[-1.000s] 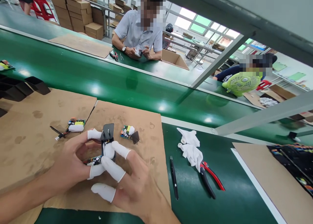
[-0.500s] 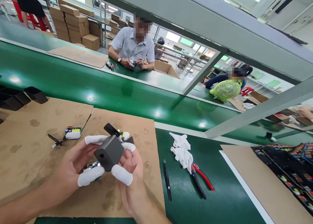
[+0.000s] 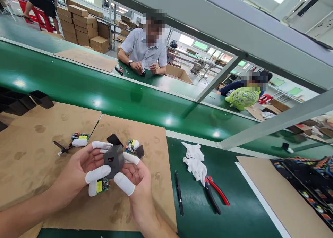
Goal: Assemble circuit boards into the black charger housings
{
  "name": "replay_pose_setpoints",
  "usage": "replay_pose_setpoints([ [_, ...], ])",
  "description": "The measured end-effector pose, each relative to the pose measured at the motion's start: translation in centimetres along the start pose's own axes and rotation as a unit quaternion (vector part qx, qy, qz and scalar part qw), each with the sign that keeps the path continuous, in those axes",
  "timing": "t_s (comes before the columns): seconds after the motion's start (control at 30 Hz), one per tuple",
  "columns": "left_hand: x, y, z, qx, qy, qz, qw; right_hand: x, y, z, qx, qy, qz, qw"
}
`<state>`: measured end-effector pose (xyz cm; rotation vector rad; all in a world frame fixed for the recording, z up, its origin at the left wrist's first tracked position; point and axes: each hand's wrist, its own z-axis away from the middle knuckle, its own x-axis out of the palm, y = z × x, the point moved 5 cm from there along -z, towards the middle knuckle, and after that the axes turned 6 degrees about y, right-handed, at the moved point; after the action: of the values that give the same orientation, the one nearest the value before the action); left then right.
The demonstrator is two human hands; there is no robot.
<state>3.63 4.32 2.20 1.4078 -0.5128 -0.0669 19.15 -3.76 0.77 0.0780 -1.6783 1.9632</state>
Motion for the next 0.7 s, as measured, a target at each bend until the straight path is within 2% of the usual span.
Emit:
replay_pose_setpoints([
  [0.2,-0.3,0.1,0.1,-0.016,0.043,-0.002,0.999,0.2,-0.4,0.3,0.025,-0.029,-0.004,0.999],
  [0.5,-0.4,-0.1,0.1,-0.015,0.02,0.005,1.0,0.3,-0.1,0.4,0.018,-0.039,-0.001,0.999],
  [0.63,-0.6,-0.3,0.6,-0.002,0.017,-0.051,0.999,0.1,-1.1,-0.1,-0.012,-0.049,0.007,0.999],
  [0.7,-0.8,-0.1,0.7,0.02,0.029,-0.098,0.995,-0.7,-2.5,-0.4,-0.063,-0.05,0.056,0.995],
])
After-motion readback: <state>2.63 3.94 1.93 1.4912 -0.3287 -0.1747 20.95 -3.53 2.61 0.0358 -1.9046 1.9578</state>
